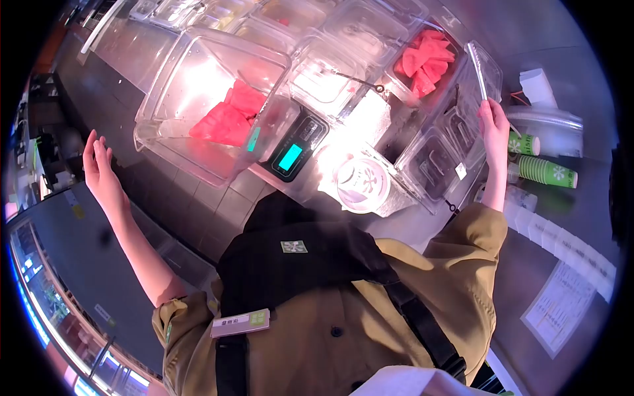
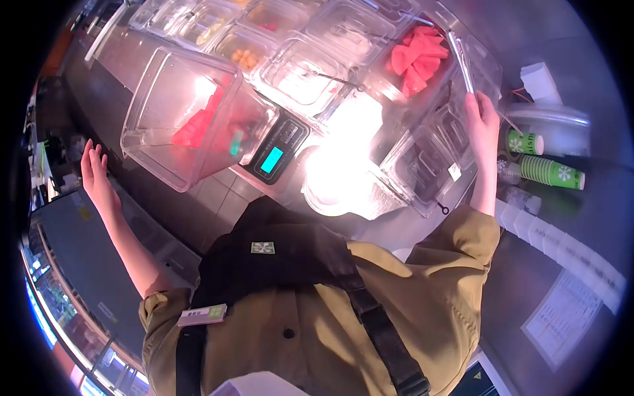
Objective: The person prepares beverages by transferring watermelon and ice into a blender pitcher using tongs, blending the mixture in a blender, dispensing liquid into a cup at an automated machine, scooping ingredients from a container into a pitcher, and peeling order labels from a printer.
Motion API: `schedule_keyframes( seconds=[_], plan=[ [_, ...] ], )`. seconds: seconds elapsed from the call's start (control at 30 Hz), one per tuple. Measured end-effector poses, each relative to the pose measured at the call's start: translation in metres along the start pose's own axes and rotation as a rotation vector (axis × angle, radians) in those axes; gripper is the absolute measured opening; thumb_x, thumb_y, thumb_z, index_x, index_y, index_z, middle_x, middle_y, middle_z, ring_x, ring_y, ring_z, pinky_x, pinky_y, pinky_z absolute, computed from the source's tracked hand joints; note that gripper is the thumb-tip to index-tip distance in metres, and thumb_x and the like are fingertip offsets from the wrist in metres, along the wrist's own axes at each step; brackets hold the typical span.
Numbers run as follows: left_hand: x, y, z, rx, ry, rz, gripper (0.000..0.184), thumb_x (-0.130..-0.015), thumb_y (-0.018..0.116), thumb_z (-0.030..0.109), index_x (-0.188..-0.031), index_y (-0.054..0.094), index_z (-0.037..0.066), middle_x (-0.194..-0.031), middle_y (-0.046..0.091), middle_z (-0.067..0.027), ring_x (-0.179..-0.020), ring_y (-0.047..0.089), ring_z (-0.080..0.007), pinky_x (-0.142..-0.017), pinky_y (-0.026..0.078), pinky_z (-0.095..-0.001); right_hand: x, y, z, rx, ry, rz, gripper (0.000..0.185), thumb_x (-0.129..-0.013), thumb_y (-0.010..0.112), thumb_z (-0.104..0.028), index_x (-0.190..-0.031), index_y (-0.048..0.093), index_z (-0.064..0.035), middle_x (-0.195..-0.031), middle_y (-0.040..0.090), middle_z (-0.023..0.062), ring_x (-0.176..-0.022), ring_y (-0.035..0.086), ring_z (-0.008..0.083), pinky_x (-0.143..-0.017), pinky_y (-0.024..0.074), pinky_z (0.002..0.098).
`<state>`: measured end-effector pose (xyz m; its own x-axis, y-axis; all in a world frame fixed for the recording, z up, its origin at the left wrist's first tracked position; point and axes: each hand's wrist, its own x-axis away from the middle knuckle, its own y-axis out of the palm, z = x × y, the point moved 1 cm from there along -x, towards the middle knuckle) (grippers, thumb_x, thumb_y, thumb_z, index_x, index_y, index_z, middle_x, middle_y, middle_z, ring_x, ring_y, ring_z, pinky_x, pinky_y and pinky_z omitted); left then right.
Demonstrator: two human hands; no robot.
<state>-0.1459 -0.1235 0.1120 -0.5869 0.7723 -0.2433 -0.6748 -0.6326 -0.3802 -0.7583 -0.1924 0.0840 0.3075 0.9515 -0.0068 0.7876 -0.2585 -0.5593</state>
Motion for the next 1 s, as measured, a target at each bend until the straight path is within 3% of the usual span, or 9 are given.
schedule_keyframes(
  seconds=[0.17, 0.23, 0.3, 0.37, 0.43, 0.5, 0.77, 0.9, 1.0],
  plan=[
    [0.003, -0.008, -0.01, 0.023, 0.012, 0.055, 0.037, -0.09, 0.045, 0.024, -0.117, 0.046, -0.001, -0.119, 0.048, -0.0089, -0.11, 0.046, -0.0195, -0.092, 0.036, -0.031, -0.009, 0.005, 0.026, 0.032, 0.099, -0.053, 0.039, -0.084, 0.054, -0.033, -0.101, 0.055, 0.0029, -0.065, 0.049, -0.0038, -0.055, 0.039, 0.0026, -0.046, 0.0296, 0.0171],
    [0.0, -0.013, -0.021, 0.041, 0.007, 0.058, 0.038, -0.089, 0.046, 0.023, -0.118, 0.045, -0.002, -0.118, 0.048, -0.01, -0.109, 0.046, -0.0189, -0.092, 0.036, -0.0302, -0.013, 0.006, 0.032, 0.156, 0.0, -0.057, 0.037, -0.083, 0.055, -0.033, -0.092, 0.059, 0.0023, -0.064, 0.051, -0.0014, -0.055, 0.043, 0.0054, -0.048, 0.0337, 0.0208],
    [-0.001, -0.015, -0.023, 0.015, -0.014, 0.064, 0.036, -0.09, 0.045, 0.02, -0.119, 0.045, -0.001, -0.118, 0.048, -0.0097, -0.11, 0.046, -0.0175, -0.092, 0.036, -0.0299, -0.012, 0.005, 0.027, 0.115, 0.132, -0.121, 0.039, -0.083, 0.053, -0.034, -0.096, 0.057, 0.0025, -0.067, 0.056, 0.0019, -0.057, 0.05, 0.0093, -0.054, 0.0412, 0.0244],
    [-0.002, -0.016, -0.026, 0.009, -0.004, 0.046, 0.036, -0.089, 0.046, 0.021, -0.118, 0.046, 0.0, -0.118, 0.049, -0.0093, -0.109, 0.046, -0.0165, -0.092, 0.036, -0.0295, -0.02, 0.005, 0.05, 0.166, 0.08, -0.069, 0.039, -0.083, 0.053, -0.035, -0.098, 0.056, 0.0012, -0.069, 0.059, 0.0065, -0.059, 0.056, 0.0129, -0.057, 0.0438, 0.0284],
    [0.0, -0.012, -0.018, -0.018, -0.006, 0.046, 0.034, -0.088, 0.047, 0.02, -0.116, 0.048, 0.0, -0.117, 0.05, -0.0079, -0.107, 0.047, -0.0138, -0.093, 0.035, -0.0275, -0.019, 0.004, 0.042, 0.457, 0.073, -0.067, 0.038, -0.083, 0.051, -0.036, -0.098, 0.057, -0.0014, -0.073, 0.061, 0.0126, -0.065, 0.06, 0.0207, -0.061, 0.0445, 0.0332],
    [0.001, -0.01, -0.017, -0.044, 0.015, 0.038, 0.034, -0.088, 0.047, 0.02, -0.115, 0.049, 0.0, -0.117, 0.05, -0.007, -0.105, 0.047, -0.0124, -0.093, 0.034, -0.0264, -0.02, 0.008, 0.042, 0.745, 0.027, -0.053, 0.036, -0.082, 0.048, -0.035, -0.098, 0.059, -0.0039, -0.078, 0.062, 0.0178, -0.079, 0.059, 0.0342, -0.071, 0.0441, 0.042],
    [0.003, -0.008, -0.011, -0.034, 0.016, 0.072, 0.031, -0.087, 0.049, 0.015, -0.114, 0.051, 0.0, -0.113, 0.053, -0.0058, -0.103, 0.048, -0.0108, -0.092, 0.034, -0.0228, -0.058, 0.05, 0.06, 1.158, -0.001, -0.193, 0.038, -0.08, 0.05, -0.038, -0.088, 0.061, -0.0036, -0.08, 0.061, 0.02, -0.079, 0.059, 0.035, -0.069, 0.0456, 0.0452],
    [0.003, -0.017, -0.013, -0.064, 0.016, 0.089, 0.031, -0.087, 0.049, 0.014, -0.114, 0.051, -0.001, -0.113, 0.053, -0.0067, -0.102, 0.049, -0.0116, -0.092, 0.034, -0.0228, -0.091, 0.07, 0.06, 1.01, 0.109, -0.151, 0.047, -0.077, 0.052, -0.044, -0.092, 0.06, -0.0006, -0.085, 0.06, 0.0231, -0.088, 0.058, 0.0353, -0.076, 0.0448, 0.0433],
    [0.003, -0.029, -0.02, -0.069, 0.021, 0.115, 0.031, -0.087, 0.05, 0.013, -0.114, 0.051, -0.001, -0.113, 0.054, -0.007, -0.103, 0.049, -0.0117, -0.092, 0.034, -0.0227, -0.112, 0.087, 0.072, 0.914, 0.196, -0.165, 0.047, -0.076, 0.052, -0.046, -0.092, 0.062, -0.0036, -0.087, 0.061, 0.0208, -0.091, 0.057, 0.0345, -0.078, 0.044, 0.0427]
  ],
)
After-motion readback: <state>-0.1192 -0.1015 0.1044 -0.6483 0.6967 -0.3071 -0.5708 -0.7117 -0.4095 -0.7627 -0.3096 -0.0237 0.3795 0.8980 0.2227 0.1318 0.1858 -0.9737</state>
